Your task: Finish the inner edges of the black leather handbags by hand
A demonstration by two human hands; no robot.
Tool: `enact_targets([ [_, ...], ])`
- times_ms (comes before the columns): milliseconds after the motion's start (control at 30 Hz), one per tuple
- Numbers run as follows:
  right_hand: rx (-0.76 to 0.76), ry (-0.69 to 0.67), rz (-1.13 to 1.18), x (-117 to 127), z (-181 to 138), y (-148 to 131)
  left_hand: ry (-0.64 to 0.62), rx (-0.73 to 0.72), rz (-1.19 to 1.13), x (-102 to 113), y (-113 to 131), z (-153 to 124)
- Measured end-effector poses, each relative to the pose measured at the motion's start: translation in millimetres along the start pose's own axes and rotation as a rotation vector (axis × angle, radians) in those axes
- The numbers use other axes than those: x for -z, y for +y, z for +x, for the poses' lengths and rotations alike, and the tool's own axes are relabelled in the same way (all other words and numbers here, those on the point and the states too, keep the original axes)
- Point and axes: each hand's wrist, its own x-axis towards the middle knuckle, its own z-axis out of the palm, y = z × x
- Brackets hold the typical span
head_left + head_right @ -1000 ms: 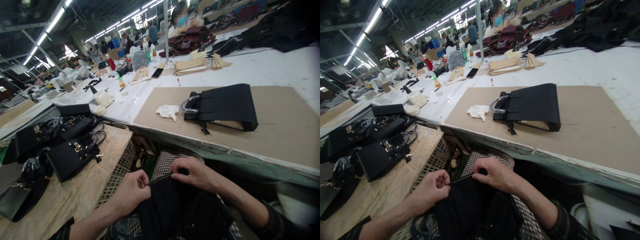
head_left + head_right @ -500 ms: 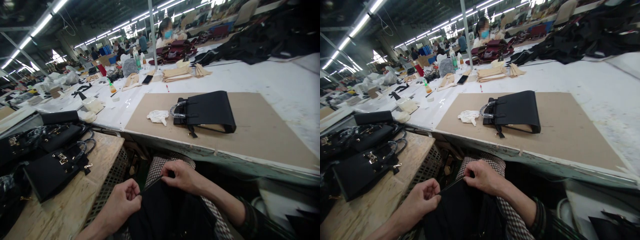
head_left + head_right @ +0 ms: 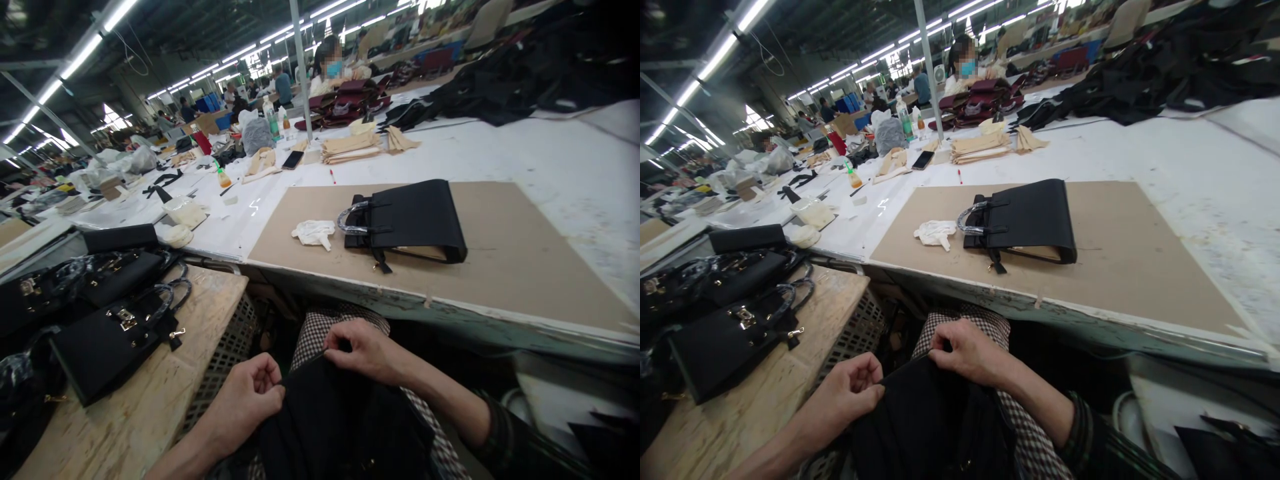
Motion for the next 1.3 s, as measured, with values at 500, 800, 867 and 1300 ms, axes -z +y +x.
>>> enact_targets([
  [500, -0.039, 0.005, 0.232, 1, -9, -10, -0.243, -0.032, -0.022, -9, 18, 20],
  [800, -0.049, -0.082, 0.246, 7, -13, -19, -0.199, 0.003, 0.079, 1, 3, -5],
  [867, -0.054, -0.082, 0.242, 7, -13, -20, -0.186, 0.066, 0.047, 5, -5, -12],
  [1300, -0.026, -0.064, 0.226, 3, -10, -25, -0.091, -0.211, 0.605, 16, 24, -5],
])
